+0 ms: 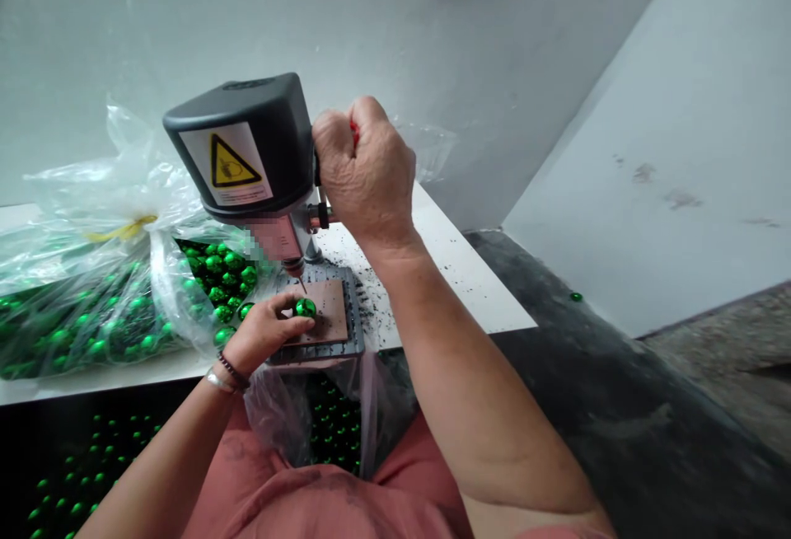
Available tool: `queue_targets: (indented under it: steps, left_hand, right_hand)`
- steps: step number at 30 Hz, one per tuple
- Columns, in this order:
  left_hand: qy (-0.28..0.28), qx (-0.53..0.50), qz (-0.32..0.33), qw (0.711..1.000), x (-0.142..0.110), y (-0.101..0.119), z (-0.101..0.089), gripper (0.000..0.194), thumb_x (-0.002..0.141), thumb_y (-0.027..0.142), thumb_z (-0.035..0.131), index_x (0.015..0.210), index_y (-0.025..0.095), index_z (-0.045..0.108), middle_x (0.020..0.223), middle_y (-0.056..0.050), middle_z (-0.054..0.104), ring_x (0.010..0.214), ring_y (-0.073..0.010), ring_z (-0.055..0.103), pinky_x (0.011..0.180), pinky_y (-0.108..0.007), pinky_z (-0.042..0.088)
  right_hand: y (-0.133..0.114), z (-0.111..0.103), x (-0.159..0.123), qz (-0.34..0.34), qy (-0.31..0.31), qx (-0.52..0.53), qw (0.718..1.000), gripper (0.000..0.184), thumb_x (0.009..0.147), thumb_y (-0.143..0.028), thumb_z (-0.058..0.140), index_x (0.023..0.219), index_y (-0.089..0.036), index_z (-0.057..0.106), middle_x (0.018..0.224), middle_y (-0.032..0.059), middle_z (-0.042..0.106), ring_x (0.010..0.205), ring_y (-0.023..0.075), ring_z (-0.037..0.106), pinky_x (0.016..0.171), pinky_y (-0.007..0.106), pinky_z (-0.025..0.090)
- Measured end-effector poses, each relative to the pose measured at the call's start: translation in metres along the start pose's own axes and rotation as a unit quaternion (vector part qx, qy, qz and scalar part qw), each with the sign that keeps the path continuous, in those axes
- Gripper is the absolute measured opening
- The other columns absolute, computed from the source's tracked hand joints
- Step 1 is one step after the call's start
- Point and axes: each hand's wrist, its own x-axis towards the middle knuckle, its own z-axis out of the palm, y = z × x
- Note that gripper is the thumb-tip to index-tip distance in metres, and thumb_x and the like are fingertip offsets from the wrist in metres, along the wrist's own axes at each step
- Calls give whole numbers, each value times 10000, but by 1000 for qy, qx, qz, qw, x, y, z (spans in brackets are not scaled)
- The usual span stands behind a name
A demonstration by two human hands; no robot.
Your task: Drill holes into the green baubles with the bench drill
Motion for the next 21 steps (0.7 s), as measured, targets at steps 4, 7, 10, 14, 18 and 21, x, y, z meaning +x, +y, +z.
queue_targets:
  steps: [4, 7, 10, 14, 18, 21]
  left_hand:
    - [-154, 3, 34, 988, -21, -2, -15, 369, 595, 360, 713, 899, 155, 672, 851, -43, 688, 789, -173, 602, 675, -244, 468]
    - [-115, -51, -2, 992, -24, -3, -20, 503, 559, 410, 745, 974, 143, 649, 928, -80, 679, 836, -195, 598, 704, -268, 476]
    - [-4, -201, -62, 978, -15, 0, -18, 425, 665, 483, 651, 898, 129, 620, 844, -64, 644, 687, -135, 577, 586, -234, 465]
    - [38, -458, -166, 872, -2, 5, -16, 292, 780, 421, 546, 783, 130, 561, 748, -35, 584, 635, -108, 569, 574, -239, 494]
    - [15, -516, -174, 839, -1, 5, -17, 112, 713, 93, 542, 816, 109, 584, 755, -46, 608, 699, -110, 594, 701, -259, 520]
    - [14, -468, -153, 871, -3, 5, -15, 320, 627, 16, 556, 932, 104, 592, 786, -37, 628, 725, -103, 602, 759, -248, 505]
  right_hand:
    - [3, 3, 3, 3, -3, 7, 1000, 296, 845, -327, 406, 598, -189, 320, 561, -49, 335, 568, 66, 329, 606, 241, 315]
    - [6, 4, 0, -13, 8, 20, 1000, 285, 836, -342, 389, 601, -195, 326, 560, -44, 339, 565, 77, 324, 582, 248, 299]
    - [7, 4, -1, -14, 4, 25, 1000, 288, 831, -354, 396, 600, -200, 322, 561, -41, 343, 563, 82, 312, 580, 248, 297]
    - [8, 3, 0, -18, -4, 42, 999, 293, 830, -380, 403, 606, -204, 335, 566, -38, 349, 564, 88, 316, 598, 251, 313]
    - [9, 3, 0, -18, -9, 51, 998, 277, 832, -355, 407, 610, -203, 338, 569, -38, 351, 569, 90, 317, 604, 252, 312]
    - [9, 3, 0, -20, -9, 54, 998, 289, 839, -363, 412, 616, -204, 321, 575, -38, 343, 577, 92, 319, 612, 251, 315]
